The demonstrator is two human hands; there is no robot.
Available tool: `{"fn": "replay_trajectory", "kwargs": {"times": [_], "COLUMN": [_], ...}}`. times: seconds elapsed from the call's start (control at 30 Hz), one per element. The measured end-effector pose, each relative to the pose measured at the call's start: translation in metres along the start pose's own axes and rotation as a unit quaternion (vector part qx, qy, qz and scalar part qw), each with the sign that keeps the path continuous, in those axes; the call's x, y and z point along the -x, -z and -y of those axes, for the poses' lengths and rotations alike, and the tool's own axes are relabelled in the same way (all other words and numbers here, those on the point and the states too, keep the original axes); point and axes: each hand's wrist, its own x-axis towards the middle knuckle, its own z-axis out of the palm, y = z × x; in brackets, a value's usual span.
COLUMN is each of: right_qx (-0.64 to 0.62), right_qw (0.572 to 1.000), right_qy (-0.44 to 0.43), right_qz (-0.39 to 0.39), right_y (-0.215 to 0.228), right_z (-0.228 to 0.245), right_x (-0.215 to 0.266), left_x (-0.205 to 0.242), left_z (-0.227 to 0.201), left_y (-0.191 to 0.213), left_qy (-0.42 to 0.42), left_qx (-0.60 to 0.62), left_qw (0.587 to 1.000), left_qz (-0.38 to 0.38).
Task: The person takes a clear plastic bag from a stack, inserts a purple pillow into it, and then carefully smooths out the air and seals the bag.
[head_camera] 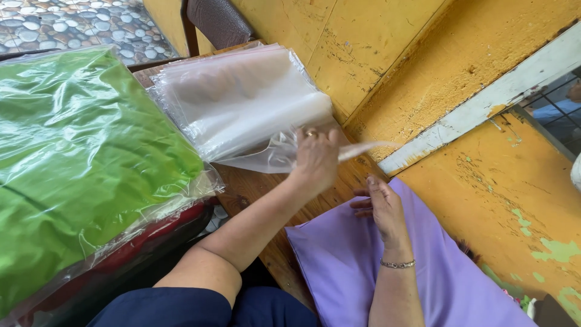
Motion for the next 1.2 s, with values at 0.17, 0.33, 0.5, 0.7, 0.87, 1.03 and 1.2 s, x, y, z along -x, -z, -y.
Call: {"fn": "replay_trajectory", "kwargs": {"times": [0.17,0.33,0.5,0.7,0.87,1.03,1.2], "right_qx": [-0.086,-0.128,-0.077,0.013,0.03,0.062,0.112], "right_qw": [0.995,0.991,0.995,0.999,0.999,0.996,0.989], "right_qy": [-0.055,-0.039,-0.02,-0.02,-0.004,0.038,0.018], "right_qz": [0.003,-0.017,-0.06,-0.043,-0.04,-0.046,-0.093], "right_y": [0.001,0.013,0.007,0.007,0.021,0.064,0.122], "right_z": [-0.028,-0.057,-0.055,-0.06,-0.044,-0.007,0.045], "right_x": [-0.019,-0.035,-0.028,-0.031,-0.024,0.005,0.06], "left_x": [0.033,0.037,0.02,-0.054,-0.054,-0.058,-0.063], "left_z": [-0.037,-0.04,-0.025,0.054,0.064,0.065,0.059], "left_y": [-0.048,-0.032,0.041,-0.032,0.0,0.006,0.016], "left_qy": [-0.14,-0.183,-0.096,0.146,0.195,0.202,0.233], "left_qx": [-0.048,-0.043,0.073,-0.056,-0.004,0.005,-0.024], "left_qw": [0.989,0.979,0.966,0.961,0.959,0.961,0.933], "left_qz": [0.018,0.084,0.227,0.229,0.207,0.187,0.273]}}
